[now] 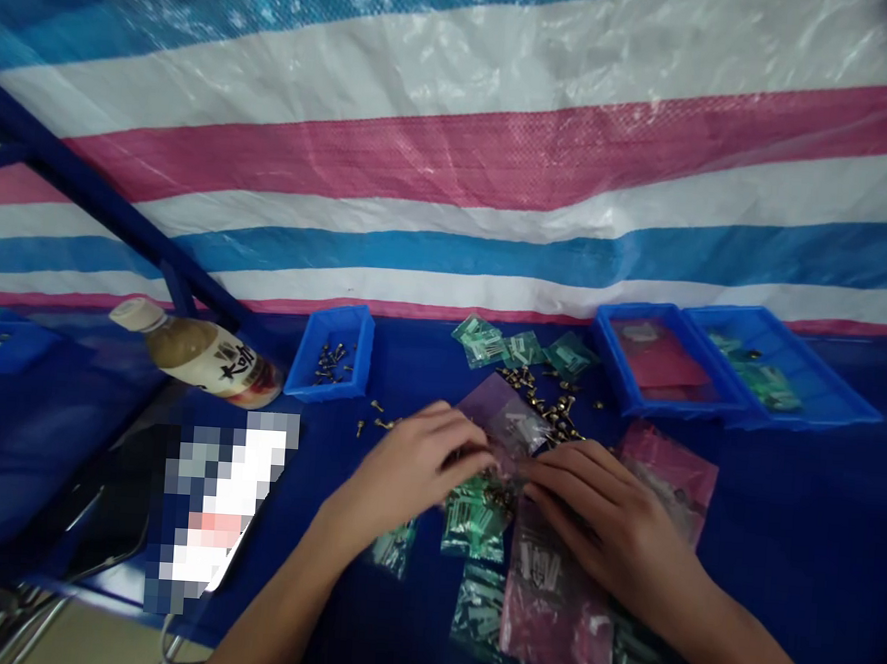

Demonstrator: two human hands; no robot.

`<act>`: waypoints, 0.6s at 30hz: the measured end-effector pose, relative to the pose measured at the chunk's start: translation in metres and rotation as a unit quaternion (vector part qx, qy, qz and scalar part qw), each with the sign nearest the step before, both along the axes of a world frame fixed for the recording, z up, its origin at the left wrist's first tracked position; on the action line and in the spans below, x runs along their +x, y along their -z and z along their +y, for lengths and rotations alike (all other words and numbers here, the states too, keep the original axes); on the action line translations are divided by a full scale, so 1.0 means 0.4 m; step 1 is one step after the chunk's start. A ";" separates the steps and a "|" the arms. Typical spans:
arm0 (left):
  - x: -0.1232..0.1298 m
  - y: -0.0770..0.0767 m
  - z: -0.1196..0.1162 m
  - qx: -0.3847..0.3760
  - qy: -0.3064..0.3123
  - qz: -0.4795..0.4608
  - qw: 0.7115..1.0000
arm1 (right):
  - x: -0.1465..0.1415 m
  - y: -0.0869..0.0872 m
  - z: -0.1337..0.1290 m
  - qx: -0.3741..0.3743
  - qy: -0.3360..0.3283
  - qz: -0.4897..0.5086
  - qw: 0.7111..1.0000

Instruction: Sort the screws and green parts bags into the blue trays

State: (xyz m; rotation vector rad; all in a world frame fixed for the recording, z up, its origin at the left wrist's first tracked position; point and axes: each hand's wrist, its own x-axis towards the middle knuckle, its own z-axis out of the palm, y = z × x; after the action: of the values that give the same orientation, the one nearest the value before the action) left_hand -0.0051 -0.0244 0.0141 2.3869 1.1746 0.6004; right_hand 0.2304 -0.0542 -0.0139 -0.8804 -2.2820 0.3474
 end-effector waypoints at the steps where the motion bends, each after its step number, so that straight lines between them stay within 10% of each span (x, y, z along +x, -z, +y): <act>1: -0.029 -0.007 0.009 0.032 -0.050 0.013 0.998 | 0.000 -0.001 0.001 0.000 0.009 0.003 1.000; 7: -0.245 -0.022 0.062 0.194 -0.352 0.156 0.902 | 0.003 0.000 0.000 -0.018 0.030 -0.006 0.999; 12: -0.256 -0.022 0.061 0.204 -0.327 0.169 0.907 | 0.006 0.003 0.001 -0.021 0.025 -0.015 0.999; 18: -0.189 -0.032 0.026 -0.001 -0.201 0.226 0.953 | 0.010 0.002 0.005 -0.020 0.027 -0.019 0.999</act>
State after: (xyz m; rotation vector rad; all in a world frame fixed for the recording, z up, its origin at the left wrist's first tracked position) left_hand -0.0807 -0.0139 0.0270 2.3645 1.8804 0.1587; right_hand 0.2342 -0.0524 -0.0146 -0.9742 -2.2872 0.3554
